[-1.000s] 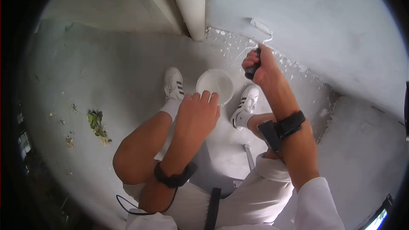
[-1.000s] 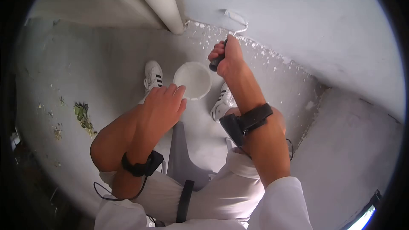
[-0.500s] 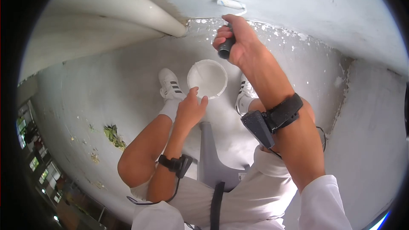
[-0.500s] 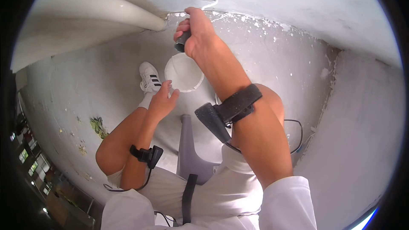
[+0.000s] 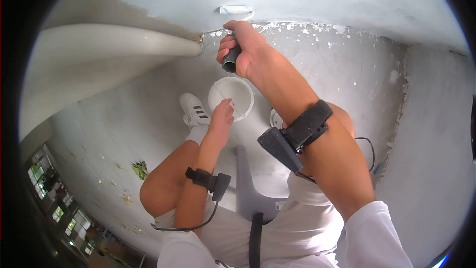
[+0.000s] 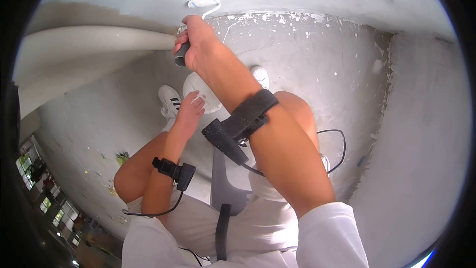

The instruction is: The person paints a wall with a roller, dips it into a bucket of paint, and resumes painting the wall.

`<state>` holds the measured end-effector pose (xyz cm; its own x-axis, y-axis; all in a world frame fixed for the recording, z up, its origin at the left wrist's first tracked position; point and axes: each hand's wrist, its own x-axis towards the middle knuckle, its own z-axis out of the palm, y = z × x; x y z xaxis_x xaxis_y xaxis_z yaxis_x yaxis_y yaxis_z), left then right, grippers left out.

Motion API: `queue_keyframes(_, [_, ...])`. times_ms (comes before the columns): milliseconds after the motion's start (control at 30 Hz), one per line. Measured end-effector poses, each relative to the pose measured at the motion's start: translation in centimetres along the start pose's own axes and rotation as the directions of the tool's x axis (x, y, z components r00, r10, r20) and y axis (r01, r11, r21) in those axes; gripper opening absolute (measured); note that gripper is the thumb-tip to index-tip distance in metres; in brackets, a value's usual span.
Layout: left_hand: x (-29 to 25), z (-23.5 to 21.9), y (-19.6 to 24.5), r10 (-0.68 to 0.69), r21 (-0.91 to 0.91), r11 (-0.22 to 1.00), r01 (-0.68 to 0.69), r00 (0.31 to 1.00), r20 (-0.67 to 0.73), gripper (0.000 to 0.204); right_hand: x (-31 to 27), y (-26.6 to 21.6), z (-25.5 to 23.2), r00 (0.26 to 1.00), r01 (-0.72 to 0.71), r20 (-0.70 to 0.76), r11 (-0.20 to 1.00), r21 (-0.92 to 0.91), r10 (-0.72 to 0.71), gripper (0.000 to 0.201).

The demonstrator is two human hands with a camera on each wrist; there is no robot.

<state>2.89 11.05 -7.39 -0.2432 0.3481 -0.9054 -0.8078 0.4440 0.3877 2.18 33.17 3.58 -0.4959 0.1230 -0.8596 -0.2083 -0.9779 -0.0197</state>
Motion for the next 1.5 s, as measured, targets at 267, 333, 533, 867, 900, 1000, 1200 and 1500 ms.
queue_keyframes(267, [2.7,-1.2,-0.3,-0.038,-0.066,0.997,0.033,0.997,-0.071,0.021,0.1,0.4,-0.8,0.996,0.055,0.067,0.997,0.051,-0.058,0.017])
queue_keyframes(333, [0.6,-1.0,0.5,-0.050,-0.064,0.997,0.046,0.997,-0.053,0.021,-0.1,0.5,-1.1,0.995,0.066,0.075,0.995,0.079,-0.072,0.018])
queue_keyframes(533, [-9.6,1.9,6.3,-0.132,-0.249,0.960,0.131,0.991,0.012,0.027,-2.0,1.4,-0.7,0.982,0.169,0.079,0.984,0.053,-0.173,0.014])
queue_keyframes(867, [-12.3,2.7,2.7,-0.092,-0.382,0.920,0.089,0.996,0.011,0.031,-6.6,2.8,-1.8,0.924,0.367,0.188,0.912,-0.183,-0.334,0.024])
queue_keyframes(900, [-11.9,3.1,2.4,-0.082,-0.373,0.924,0.081,0.997,0.015,0.030,-6.8,3.0,-1.7,0.917,0.384,0.212,0.894,-0.232,-0.339,0.026])
queue_keyframes(1000, [-12.5,3.7,2.7,-0.006,-0.356,0.934,0.010,1.000,0.013,0.024,-8.2,2.8,-2.3,0.925,0.329,0.291,0.896,-0.298,-0.243,0.033])
queue_keyframes(1200, [-14.3,3.6,3.1,-0.010,-0.459,0.889,0.012,1.000,0.006,0.027,-13.6,0.6,0.0,0.955,0.185,0.290,0.895,-0.407,-0.065,0.033])
queue_keyframes(1500, [-17.6,2.3,2.0,-0.087,-0.831,0.526,0.180,0.984,0.158,0.025,-25.5,0.9,7.1,0.955,0.093,0.294,0.916,-0.391,0.028,0.033])
